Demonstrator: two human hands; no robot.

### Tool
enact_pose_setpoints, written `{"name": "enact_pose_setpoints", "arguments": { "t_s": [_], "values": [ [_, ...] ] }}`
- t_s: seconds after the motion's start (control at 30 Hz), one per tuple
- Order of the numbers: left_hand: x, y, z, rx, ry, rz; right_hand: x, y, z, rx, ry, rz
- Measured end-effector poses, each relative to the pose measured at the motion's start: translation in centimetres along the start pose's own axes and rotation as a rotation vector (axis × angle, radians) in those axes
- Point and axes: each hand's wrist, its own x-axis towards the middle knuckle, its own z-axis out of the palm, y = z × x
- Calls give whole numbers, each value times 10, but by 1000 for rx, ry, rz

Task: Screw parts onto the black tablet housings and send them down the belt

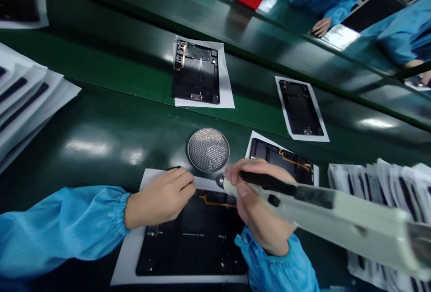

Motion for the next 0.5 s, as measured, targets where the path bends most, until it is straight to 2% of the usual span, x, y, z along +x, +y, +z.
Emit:
{"name": "enact_pose_setpoints", "arguments": {
  "t_s": [0.07, 0.2, 0.33, 0.5],
  "values": [
    [2, 1, 7, -7, 11, 11, -15, 1, -1, -12, -54, 38],
    [6, 3, 14, 20, 5, 26, -35, 13, -4, -62, -71, 71],
    [8, 3, 17, 67, 35, 35, -40, 17, -7, -87, -98, 72],
    [7, 3, 21, 118, 82, 94, -42, 18, -7, -111, -67, 86]
  ]
}}
